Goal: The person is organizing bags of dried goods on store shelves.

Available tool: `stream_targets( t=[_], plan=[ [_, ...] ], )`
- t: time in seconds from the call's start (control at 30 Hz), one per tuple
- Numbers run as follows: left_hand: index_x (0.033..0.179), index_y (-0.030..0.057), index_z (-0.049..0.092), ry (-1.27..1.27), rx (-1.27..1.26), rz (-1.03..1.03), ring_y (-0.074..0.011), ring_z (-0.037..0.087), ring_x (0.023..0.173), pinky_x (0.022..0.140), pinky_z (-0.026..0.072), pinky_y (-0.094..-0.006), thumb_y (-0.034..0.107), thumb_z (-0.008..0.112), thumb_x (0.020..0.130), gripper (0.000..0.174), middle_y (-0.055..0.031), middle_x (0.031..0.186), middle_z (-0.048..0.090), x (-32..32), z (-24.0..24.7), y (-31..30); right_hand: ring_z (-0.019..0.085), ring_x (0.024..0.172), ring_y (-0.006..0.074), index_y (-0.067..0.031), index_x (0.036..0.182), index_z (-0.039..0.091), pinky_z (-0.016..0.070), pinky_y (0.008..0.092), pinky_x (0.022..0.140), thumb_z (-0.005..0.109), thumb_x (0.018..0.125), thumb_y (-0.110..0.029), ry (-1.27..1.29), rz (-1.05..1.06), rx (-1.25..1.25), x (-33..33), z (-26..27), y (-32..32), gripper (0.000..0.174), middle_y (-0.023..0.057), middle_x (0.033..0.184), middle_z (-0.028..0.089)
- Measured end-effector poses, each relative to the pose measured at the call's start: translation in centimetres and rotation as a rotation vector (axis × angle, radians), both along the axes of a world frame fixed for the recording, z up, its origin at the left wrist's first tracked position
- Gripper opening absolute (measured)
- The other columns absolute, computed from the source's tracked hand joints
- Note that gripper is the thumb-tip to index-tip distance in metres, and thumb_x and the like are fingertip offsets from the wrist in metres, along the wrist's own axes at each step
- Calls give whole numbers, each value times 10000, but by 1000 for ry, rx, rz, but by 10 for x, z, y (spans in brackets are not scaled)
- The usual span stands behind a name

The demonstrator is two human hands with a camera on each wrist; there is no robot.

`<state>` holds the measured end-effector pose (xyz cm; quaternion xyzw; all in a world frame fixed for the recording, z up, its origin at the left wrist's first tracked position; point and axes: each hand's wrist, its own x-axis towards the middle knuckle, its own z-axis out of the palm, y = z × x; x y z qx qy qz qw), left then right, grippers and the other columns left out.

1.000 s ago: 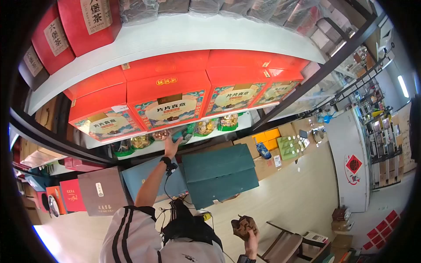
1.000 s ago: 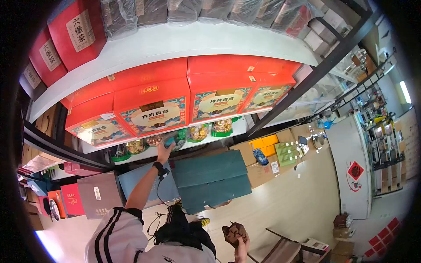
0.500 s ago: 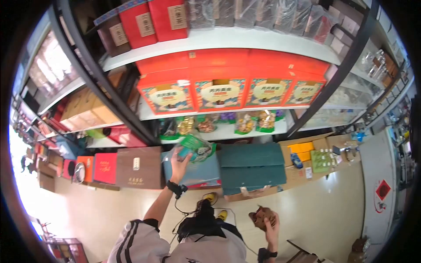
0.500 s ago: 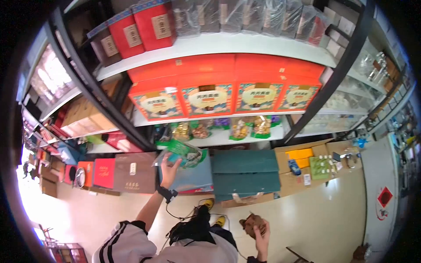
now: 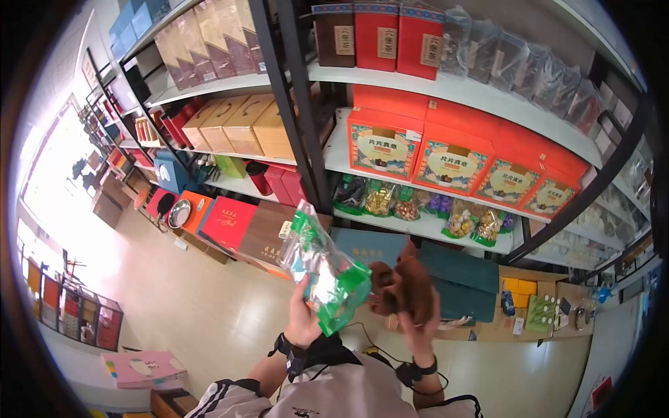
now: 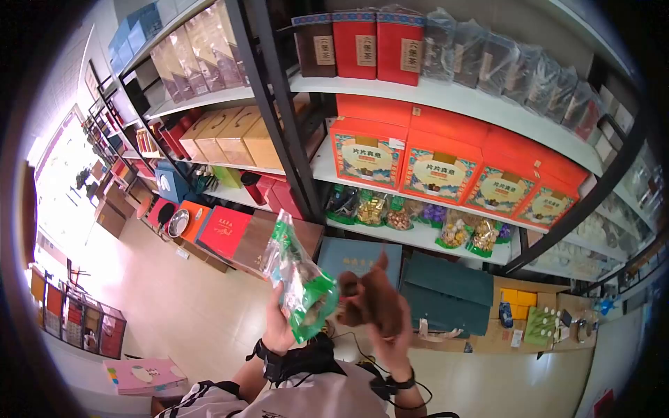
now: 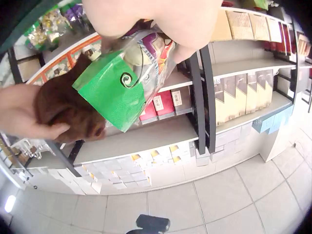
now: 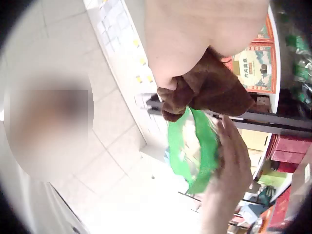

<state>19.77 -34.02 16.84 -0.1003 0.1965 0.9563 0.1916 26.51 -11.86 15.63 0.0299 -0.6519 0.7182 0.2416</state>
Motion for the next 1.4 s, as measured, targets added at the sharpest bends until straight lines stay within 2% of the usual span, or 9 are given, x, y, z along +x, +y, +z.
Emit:
stream_targets(
  t=[0.23,0.37,0.53,0.67,0.8,0.9,1.03,1.27,1.4],
  plan=[
    [1380,49,482,-5,37,-21,-291,620,1154,981,510,-461,372,474,1025,480,-142,1289,619,-42,-5,-26,543,1112,393,35,1210,534,452,450,951,733,772,-95,144,-261,743,-38,-32,-94,498,244,1246,522],
    [1391,48,472,103,-206,37,-282,598,1185,1039,470,-426,427,455,1024,528,-136,1315,596,-95,-5,-58,567,1072,400,51,1117,563,462,444,922,742,791,-136,72,-237,538,-55,-39,-126,417,240,1200,548],
    [1430,6,403,204,-126,-124,-313,535,1276,1037,475,-460,316,486,996,540,-178,1395,535,-136,18,-71,493,1216,230,56,1361,429,393,357,1028,600,931,-74,-11,-506,204,-132,-5,-144,481,140,1335,503],
    [1372,7,427,207,-142,-105,-266,589,1192,970,525,-420,116,596,913,501,-134,1296,584,-187,-32,-96,567,1056,335,84,1221,488,442,419,949,702,830,-41,-65,-464,345,-161,-61,-178,463,210,1189,552],
    [1283,46,470,216,-390,4,-148,624,961,836,526,-302,1,673,845,485,-35,1075,609,-193,-24,-103,620,997,350,76,1120,561,490,412,887,798,776,-121,-188,-49,472,-142,-22,-182,462,214,1093,600],
    [1277,67,479,273,-493,52,-100,570,887,749,480,-255,11,696,843,488,-9,1028,571,-204,-29,-112,632,948,320,48,1029,604,503,388,841,841,746,-179,34,-326,320,-147,-20,-166,434,190,1061,624],
    [1236,60,471,345,-468,18,-88,589,859,722,493,-258,-9,666,875,417,-6,1009,597,-193,-40,-115,585,1014,378,38,1089,590,467,435,906,769,799,-122,40,-248,549,-197,37,-143,377,217,1124,600],
    [1449,7,353,716,-784,22,-222,493,1256,1082,382,-381,46,664,862,665,-118,1382,486,-163,-11,-87,536,1156,382,47,1236,543,393,422,1046,595,905,-34,210,70,664,-204,34,-165,345,218,1247,545],
    [1501,5,258,842,-992,-75,-228,458,1305,1087,367,-375,29,667,856,764,-146,1418,465,-159,-15,-101,525,1199,313,21,1292,521,393,402,1055,575,945,-71,174,-1,410,-241,25,-150,363,178,1270,552]
  ],
)
